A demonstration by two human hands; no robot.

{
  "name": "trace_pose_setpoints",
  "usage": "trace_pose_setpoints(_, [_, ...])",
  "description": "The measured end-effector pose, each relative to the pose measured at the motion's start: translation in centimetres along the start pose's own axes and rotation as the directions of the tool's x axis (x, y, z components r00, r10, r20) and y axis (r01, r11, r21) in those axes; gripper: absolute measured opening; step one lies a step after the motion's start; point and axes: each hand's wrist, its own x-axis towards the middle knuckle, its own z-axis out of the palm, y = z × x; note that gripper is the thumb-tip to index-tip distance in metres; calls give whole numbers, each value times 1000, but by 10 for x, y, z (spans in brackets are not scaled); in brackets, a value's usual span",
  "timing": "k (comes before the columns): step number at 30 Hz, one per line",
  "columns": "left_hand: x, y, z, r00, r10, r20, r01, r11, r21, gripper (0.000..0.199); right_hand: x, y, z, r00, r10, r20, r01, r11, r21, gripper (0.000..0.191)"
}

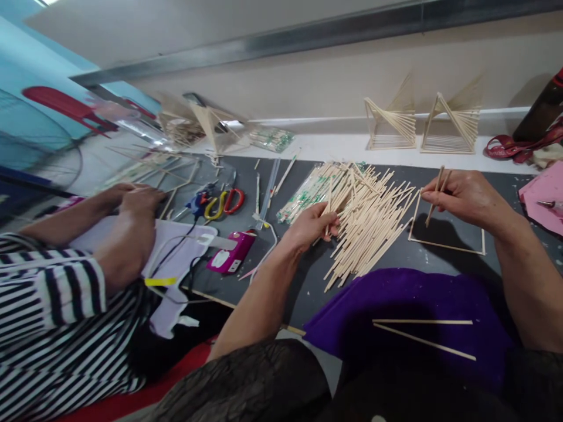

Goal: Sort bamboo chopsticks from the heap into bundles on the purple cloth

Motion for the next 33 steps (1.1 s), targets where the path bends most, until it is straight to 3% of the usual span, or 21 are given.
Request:
trace_pose_setpoints(3, [-7, -3, 0, 1000, 18, -19, -14, 980, 197, 43, 0, 1, 1, 1000, 2, 1, -2, 1000, 1, 25])
trace_pose_setpoints(5, [-12, -3, 0, 996, 54, -69, -22, 916, 401, 56, 0, 1, 1, 1000, 13, 9, -13, 1000, -5, 25])
trace_pose_setpoints(8, [-19, 2, 0, 986, 142, -91, -35, 698, 715, 53, 0, 1, 1, 1000, 28, 11, -28, 1000, -7, 25])
trace_pose_setpoints(10, [-24, 10, -1, 985, 160, -68, -35, 568, 822, 49, 0, 1, 1, 999, 33, 15, -33, 999, -3, 26])
trace_pose_setpoints(13, [-22, 29, -2, 976, 195, -98, -15, 510, 860, 43, 1, 0, 1, 999, 32, 21, -32, 999, -7, 26])
trace_pose_setpoints(16, [0, 55, 1, 947, 297, -120, -47, 500, 864, 43, 1, 1, 1, 999, 20, 26, -20, 1000, -13, 25])
trace_pose_setpoints(19, [44, 79, 10, 938, 327, -112, -70, 498, 865, 41, 1, 2, 1, 999, -6, 31, 6, 1000, -11, 25])
trace_pose_setpoints(22, [97, 95, 27, 951, 237, -198, 35, 554, 832, 41, 1, 4, 1, 1000, -14, 20, 14, 1000, -25, 23])
trace_pose_setpoints(27, [157, 97, 49, 956, 185, -228, 70, 612, 788, 46, 2, 5, 3, 999, 33, 23, -32, 998, -50, 22])
trace_pose_setpoints(33, [179, 87, 42, 959, 143, -243, 46, 771, 636, 19, 4, 7, 5, 999, 35, -1, -35, 999, -26, 20])
